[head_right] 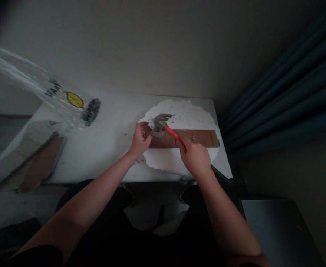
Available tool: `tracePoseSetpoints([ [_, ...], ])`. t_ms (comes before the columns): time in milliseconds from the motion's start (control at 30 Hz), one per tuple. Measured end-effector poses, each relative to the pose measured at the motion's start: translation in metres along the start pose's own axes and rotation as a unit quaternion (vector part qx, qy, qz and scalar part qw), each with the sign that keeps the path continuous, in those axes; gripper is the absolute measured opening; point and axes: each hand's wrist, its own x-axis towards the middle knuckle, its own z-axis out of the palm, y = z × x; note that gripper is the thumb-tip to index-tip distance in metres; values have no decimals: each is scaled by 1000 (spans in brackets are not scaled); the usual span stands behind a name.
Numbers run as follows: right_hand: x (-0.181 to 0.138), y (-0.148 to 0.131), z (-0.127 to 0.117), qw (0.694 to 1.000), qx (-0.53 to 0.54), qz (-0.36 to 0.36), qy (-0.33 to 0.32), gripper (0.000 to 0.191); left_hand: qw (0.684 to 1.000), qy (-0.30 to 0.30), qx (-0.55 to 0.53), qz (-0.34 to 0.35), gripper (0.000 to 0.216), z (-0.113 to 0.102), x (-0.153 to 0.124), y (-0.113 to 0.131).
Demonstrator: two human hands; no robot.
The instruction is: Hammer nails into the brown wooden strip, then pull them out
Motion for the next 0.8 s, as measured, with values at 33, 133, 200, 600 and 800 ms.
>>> tracePoseSetpoints([
  [33,0,0,0,1000,-2,4,0,50,1000,11,-1,-10,53,-1,2,-1],
  [133,-1,0,-1,1000,-9,1,-20,48,999,28,-1,-27,49,-4,5,-1],
  [200,-1,1,0,1000,-13,-7,-27,47,999,32,-3,-29,46,-5,7,-1],
  [600,1,-4,10,999,-8,-19,-34,48,998,52,-10,-40,35,-9,11,3],
  [800,2,4,8,1000,-14,3,-10,49,998,-22,51,-18,17,-11,6,4],
])
